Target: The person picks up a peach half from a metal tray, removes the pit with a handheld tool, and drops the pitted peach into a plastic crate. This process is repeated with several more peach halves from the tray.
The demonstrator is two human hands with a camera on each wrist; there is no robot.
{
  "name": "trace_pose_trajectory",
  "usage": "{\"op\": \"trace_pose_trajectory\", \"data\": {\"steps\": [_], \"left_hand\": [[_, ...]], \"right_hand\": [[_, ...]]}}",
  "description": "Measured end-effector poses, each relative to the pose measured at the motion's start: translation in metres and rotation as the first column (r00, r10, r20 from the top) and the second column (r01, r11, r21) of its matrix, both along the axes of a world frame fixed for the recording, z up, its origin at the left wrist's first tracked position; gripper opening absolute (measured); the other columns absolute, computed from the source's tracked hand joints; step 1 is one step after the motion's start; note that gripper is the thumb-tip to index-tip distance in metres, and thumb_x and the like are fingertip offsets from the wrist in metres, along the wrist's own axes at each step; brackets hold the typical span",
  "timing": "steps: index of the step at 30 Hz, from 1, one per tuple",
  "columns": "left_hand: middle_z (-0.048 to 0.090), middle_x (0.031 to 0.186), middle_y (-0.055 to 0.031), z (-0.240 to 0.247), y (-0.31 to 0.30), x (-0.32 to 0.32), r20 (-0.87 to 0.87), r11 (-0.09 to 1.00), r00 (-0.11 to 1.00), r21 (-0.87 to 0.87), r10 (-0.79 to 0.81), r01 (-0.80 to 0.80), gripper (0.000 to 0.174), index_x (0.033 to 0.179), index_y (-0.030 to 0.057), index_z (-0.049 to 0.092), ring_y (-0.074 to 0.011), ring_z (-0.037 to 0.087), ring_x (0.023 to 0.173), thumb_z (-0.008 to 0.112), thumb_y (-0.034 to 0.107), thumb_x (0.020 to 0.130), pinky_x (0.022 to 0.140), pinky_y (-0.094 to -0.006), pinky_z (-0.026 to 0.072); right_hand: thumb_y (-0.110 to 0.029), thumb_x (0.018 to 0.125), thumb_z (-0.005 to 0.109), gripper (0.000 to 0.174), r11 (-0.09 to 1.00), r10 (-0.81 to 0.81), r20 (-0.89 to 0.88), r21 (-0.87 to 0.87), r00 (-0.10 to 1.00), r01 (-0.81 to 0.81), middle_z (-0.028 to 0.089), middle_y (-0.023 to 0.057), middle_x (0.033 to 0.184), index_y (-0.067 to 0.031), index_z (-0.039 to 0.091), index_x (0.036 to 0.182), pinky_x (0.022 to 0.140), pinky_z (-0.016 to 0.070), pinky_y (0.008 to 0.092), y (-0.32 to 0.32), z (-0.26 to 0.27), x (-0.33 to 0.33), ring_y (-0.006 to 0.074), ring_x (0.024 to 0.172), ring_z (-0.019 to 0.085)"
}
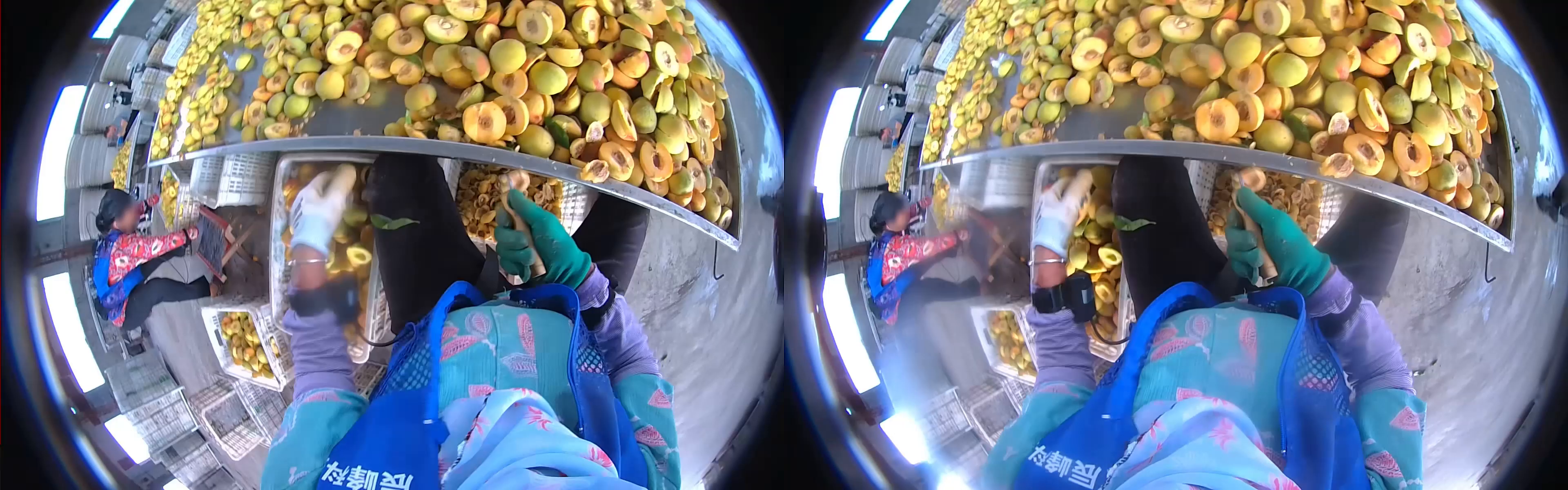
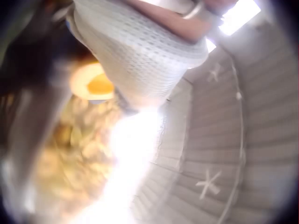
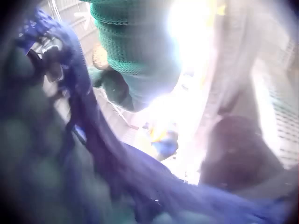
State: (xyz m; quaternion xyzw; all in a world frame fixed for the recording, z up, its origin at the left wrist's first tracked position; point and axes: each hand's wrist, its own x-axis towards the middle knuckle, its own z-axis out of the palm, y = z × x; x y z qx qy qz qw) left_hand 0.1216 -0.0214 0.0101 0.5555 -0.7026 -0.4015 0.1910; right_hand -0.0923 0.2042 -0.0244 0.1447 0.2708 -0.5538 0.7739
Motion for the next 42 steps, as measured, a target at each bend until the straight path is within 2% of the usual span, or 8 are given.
{"op": "trace_pose_trajectory", "data": {"steps": [2,9,13,17,25,28,32,42], "left_hand": [[0.070,0.091,-0.0161,0.017,-0.007,-0.003,0.470,0.949,0.883,-0.286,0.021,0.130,0.048,0.091,0.0052,0.071,-0.0297,0.067,0.090,0.067,0.051,0.077,0.083,-0.0388,0.0495],[0.070,0.090,-0.0155,-0.026,-0.082,-0.165,0.598,0.617,0.641,-0.289,-0.481,0.732,0.043,0.106,0.0047,0.068,-0.0198,0.068,0.085,0.068,0.038,0.079,0.073,-0.0313,0.0529],[0.067,0.100,-0.0102,-0.002,-0.059,-0.127,-0.646,0.727,0.709,0.339,-0.281,0.597,0.040,0.124,0.0019,0.057,-0.0207,0.064,0.097,0.056,0.026,0.092,0.079,-0.0357,0.0545],[0.065,0.110,-0.0209,-0.011,-0.007,-0.115,-0.876,0.671,0.470,0.283,-0.111,0.686,0.044,0.127,-0.0102,0.048,-0.0260,0.064,0.098,0.039,0.027,0.104,0.089,-0.0335,0.0523],[0.065,0.097,-0.0196,-0.010,0.034,-0.138,-0.777,0.843,0.604,0.198,-0.176,0.500,0.037,0.111,-0.0087,0.055,-0.0232,0.064,0.091,0.040,0.023,0.103,0.080,-0.0328,0.0536],[0.066,0.093,-0.0167,-0.007,0.045,-0.145,-0.664,0.901,0.682,0.027,-0.307,0.432,0.032,0.106,-0.0061,0.058,-0.0221,0.064,0.087,0.043,0.022,0.099,0.077,-0.0325,0.0531],[0.067,0.088,-0.0117,-0.026,0.043,-0.147,-0.663,0.950,0.699,-0.062,-0.268,0.305,0.025,0.100,-0.0012,0.064,-0.0207,0.065,0.084,0.052,0.019,0.093,0.074,-0.0325,0.0521],[0.067,0.079,-0.0044,-0.015,0.037,-0.151,-0.734,0.906,0.671,0.205,-0.108,0.371,0.027,0.099,-0.0009,0.066,-0.0114,0.060,0.071,0.055,0.024,0.095,0.064,-0.0286,0.0487]], "right_hand": [[-0.048,0.097,0.049,0.036,0.997,0.072,-0.122,-0.012,0.990,-0.074,0.042,-0.0023,0.053,-0.0130,0.054,0.088,0.034,0.0331,0.0253,-0.002,-0.004,0.004,0.0098,0.038,0.038],[-0.046,0.099,0.047,0.038,0.987,-0.070,-0.597,-0.155,0.800,-0.029,0.047,-0.0007,0.061,-0.0088,0.053,0.089,0.038,0.0360,0.0232,-0.020,0.020,0.001,0.0087,0.043,0.043],[-0.038,0.097,0.052,0.036,0.962,-0.254,-0.882,-0.272,0.398,0.011,0.053,0.0089,0.060,-0.0030,0.053,0.087,0.044,0.0423,0.0345,-0.044,0.031,-0.003,0.0245,0.046,0.053],[-0.032,0.094,0.057,0.034,0.927,-0.373,-0.900,-0.352,-0.226,-0.129,0.058,0.0239,0.066,0.0016,0.053,0.092,0.052,0.0453,0.0484,-0.073,0.004,0.005,0.0430,0.060,0.059],[-0.031,0.095,0.056,0.037,0.916,-0.402,-0.896,-0.392,-0.189,-0.087,0.060,0.0277,0.073,0.0047,0.053,0.103,0.056,0.0460,0.0509,-0.063,0.014,0.010,0.0443,0.069,0.061],[-0.026,0.098,0.053,0.029,0.972,-0.216,-0.972,-0.205,-0.091,-0.110,0.059,0.0095,0.071,0.0006,0.055,0.109,0.057,0.0445,0.0328,-0.062,0.006,0.011,0.0191,0.064,0.058],[-0.008,0.093,0.051,0.036,0.904,-0.367,-0.866,-0.247,-0.338,-0.349,0.054,0.0218,0.102,0.0026,0.049,0.127,0.074,0.0461,0.0412,-0.053,-0.033,-0.002,0.0337,0.086,0.055],[-0.044,0.101,0.043,0.036,0.967,-0.145,-0.555,-0.255,0.819,-0.001,0.045,-0.0030,0.055,-0.0131,0.052,0.085,0.032,0.0291,0.0237,-0.063,0.029,0.020,0.0077,0.036,0.038]]}}
